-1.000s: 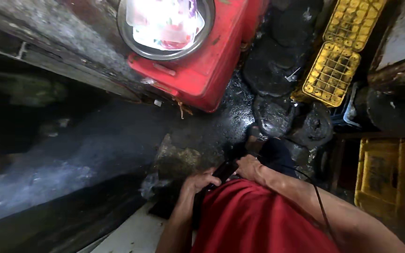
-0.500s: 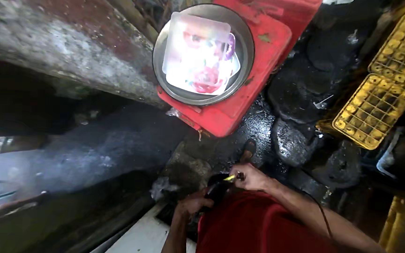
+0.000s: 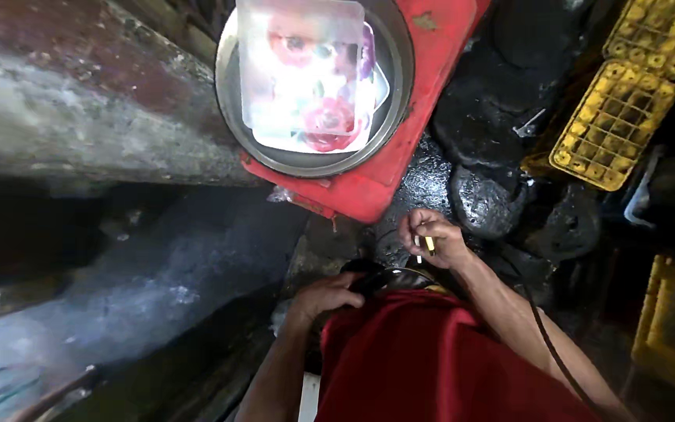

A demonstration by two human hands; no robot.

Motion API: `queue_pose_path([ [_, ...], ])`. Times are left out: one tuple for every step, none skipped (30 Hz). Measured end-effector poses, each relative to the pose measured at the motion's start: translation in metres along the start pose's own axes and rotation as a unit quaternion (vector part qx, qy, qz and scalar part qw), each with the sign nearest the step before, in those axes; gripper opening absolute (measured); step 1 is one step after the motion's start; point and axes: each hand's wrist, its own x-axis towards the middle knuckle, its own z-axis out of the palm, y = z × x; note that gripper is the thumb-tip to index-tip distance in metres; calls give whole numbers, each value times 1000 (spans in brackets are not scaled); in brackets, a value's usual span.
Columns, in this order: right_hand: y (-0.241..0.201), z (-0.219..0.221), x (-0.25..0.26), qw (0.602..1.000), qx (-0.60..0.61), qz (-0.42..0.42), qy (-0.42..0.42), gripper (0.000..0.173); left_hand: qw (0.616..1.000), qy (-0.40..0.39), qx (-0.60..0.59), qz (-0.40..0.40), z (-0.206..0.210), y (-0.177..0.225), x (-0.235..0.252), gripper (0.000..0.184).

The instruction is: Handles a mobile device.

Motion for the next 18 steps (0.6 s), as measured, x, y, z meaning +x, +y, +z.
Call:
queue_pose_path([
  [2,6,-2,999,-1,15,28,11,999,-13,31,6,-9,-3,3,63],
  [6,13,-5,998,-14,33,61,12,998,-30,56,14,-17,-5,5,63],
  [10,19,-8,994,-34,47,96,13,995,-49,81,16,-25,-5,6,62],
  [15,25,-10,987,-67,59,130,13,992,-66,106,16,-34,-5,7,61],
  [20,30,-12,979,-111,71,158,14,988,-80,134,13,-41,-5,7,60],
  [27,35,-15,967,-164,85,177,16,983,-95,159,9,-46,-7,8,60],
  [34,39,-17,952,-218,102,189,18,978,-105,178,10,-52,-10,9,58],
  [42,42,-19,936,-267,117,196,19,974,-115,195,17,-57,-15,10,55],
  [52,44,-20,918,-317,134,197,19,969,-127,212,22,-60,-20,12,54],
  [63,46,-22,897,-370,155,187,19,963,-139,232,20,-63,-25,11,57],
  [75,48,-23,873,-425,173,167,19,956,-146,254,16,-64,-29,10,60],
  [86,48,-22,846,-477,192,144,19,950,-149,274,15,-67,-33,10,63],
  [97,50,-20,817,-520,217,123,21,945,-152,289,22,-68,-37,9,62],
  [108,55,-19,789,-552,249,104,23,941,-154,301,30,-69,-42,7,61],
  [119,60,-18,757,-582,282,95,26,936,-158,312,35,-71,-44,6,61],
  [127,66,-15,726,-603,319,92,29,932,-161,322,38,-73,-45,3,60],
  [134,71,-12,696,-616,358,90,33,931,-163,324,36,-74,-46,0,60],
  [140,76,-9,675,-623,385,88,36,933,-163,319,36,-76,-48,-1,60],
])
